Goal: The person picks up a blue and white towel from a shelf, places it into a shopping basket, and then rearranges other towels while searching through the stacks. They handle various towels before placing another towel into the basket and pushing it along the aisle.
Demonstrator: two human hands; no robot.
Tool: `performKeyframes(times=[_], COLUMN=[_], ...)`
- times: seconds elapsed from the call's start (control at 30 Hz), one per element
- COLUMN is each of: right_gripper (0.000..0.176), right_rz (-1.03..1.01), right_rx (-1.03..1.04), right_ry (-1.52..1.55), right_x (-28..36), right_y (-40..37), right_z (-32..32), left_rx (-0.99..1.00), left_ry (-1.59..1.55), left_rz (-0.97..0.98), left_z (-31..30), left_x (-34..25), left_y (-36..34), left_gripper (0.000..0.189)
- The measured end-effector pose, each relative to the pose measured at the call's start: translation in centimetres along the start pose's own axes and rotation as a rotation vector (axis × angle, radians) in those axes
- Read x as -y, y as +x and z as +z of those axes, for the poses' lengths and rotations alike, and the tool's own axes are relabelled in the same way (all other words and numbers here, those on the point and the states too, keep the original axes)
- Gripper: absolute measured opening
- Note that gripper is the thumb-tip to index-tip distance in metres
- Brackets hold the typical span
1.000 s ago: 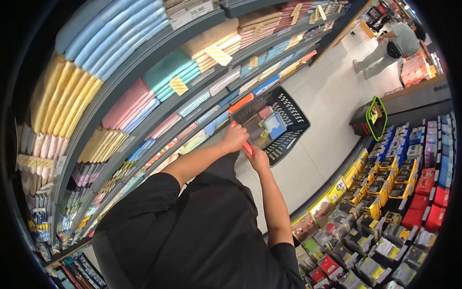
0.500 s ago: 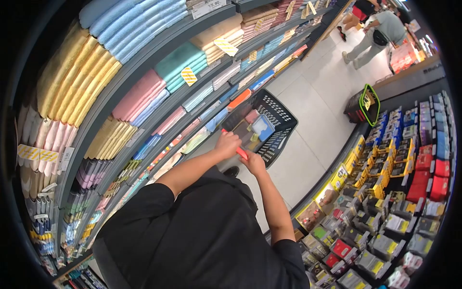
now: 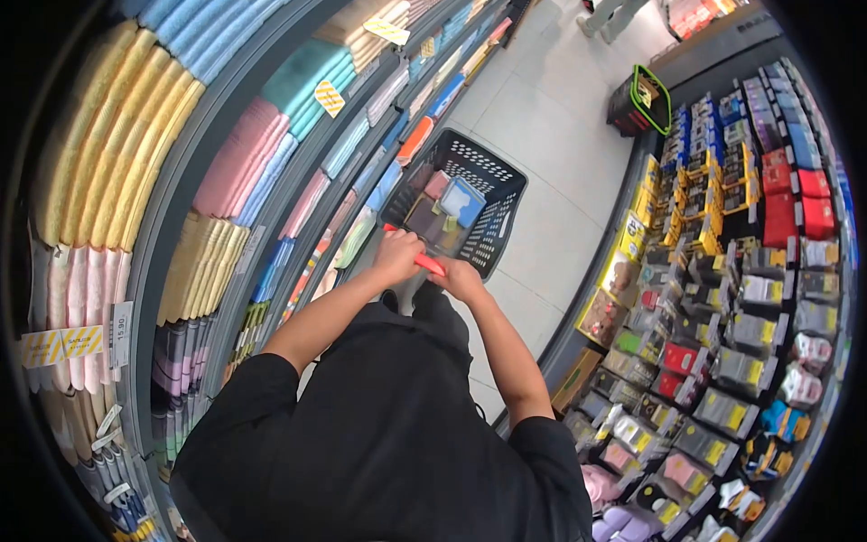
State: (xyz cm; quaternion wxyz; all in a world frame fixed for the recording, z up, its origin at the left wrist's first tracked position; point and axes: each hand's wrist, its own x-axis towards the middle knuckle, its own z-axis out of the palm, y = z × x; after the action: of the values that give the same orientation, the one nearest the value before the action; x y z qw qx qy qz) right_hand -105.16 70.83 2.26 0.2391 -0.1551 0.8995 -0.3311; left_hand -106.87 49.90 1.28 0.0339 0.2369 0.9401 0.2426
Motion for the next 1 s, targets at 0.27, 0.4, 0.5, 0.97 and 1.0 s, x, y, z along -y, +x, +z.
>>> performKeyframes(times=[0.27,0.4,0.5,0.97,1.0], right_gripper=[0.033,0.034,0.035,0.036,0.035], right_rz=[0.066,0.077,0.098,0.002,-0.002], right_rx=[-0.033,-0.041,-0.029,-0.280,-0.330], right_ry=[0.045,0.040,0.042,-0.116,-0.152], right_x=[3.5,5.1,6.1,9.8,9.9], right_y=[-4.7,-6.9,-8.0,-16.5,-17.3], right_z=[6.1,8.6,10.5,18.1,18.9], left_rx=[-0.084,-0.056,-0.058,-0.250,-0.269], left_ry=[-0.037,-0.022,-0.002,0.041,0.029], left_rz=[0.096,0.096,0.083,-0.025,-0.023], left_z=[-0.1,-0.7,-0.7,1.3,1.5], left_x=[0.2,-0.3,-0.3,-3.3,-3.5], left_y=[-7.3,-10.7,-13.2,-24.0,-24.7], left_gripper=[0.020,0.019,0.019,0.016,0.016])
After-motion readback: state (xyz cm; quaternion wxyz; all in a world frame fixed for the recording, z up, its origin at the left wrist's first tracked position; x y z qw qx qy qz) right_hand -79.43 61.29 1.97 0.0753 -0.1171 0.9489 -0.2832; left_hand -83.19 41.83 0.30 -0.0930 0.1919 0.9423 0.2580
